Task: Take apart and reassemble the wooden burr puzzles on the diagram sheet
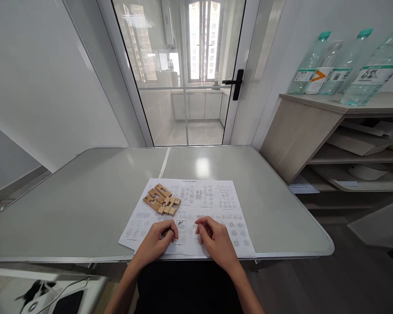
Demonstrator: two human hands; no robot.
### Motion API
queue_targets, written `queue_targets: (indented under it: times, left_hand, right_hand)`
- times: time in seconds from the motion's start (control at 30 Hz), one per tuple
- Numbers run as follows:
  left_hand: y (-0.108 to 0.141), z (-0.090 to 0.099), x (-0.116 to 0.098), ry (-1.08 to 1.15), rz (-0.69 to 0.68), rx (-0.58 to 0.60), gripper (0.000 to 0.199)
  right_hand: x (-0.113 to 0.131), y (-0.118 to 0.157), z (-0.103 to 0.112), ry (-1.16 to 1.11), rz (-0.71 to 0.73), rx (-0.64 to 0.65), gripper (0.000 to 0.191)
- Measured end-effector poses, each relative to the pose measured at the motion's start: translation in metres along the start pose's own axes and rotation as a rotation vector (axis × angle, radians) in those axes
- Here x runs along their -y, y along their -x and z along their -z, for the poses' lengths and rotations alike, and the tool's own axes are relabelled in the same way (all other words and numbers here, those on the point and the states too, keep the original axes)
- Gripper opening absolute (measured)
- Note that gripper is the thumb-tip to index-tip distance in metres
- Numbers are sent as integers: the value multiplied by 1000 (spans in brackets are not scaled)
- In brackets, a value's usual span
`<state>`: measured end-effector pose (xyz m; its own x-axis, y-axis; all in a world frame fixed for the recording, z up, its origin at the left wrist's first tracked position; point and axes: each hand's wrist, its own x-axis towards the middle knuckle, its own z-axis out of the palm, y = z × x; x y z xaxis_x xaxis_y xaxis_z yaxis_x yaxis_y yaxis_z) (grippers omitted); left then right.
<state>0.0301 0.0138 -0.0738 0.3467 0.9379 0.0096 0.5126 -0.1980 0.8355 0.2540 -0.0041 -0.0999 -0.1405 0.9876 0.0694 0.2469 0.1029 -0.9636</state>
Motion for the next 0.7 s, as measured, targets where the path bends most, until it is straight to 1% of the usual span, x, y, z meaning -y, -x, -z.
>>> queue_targets:
  times: [0.7]
  left_hand:
    - [-1,0,1,1,-2,5,25]
  right_hand:
    - [1,1,0,14,-4,3,29]
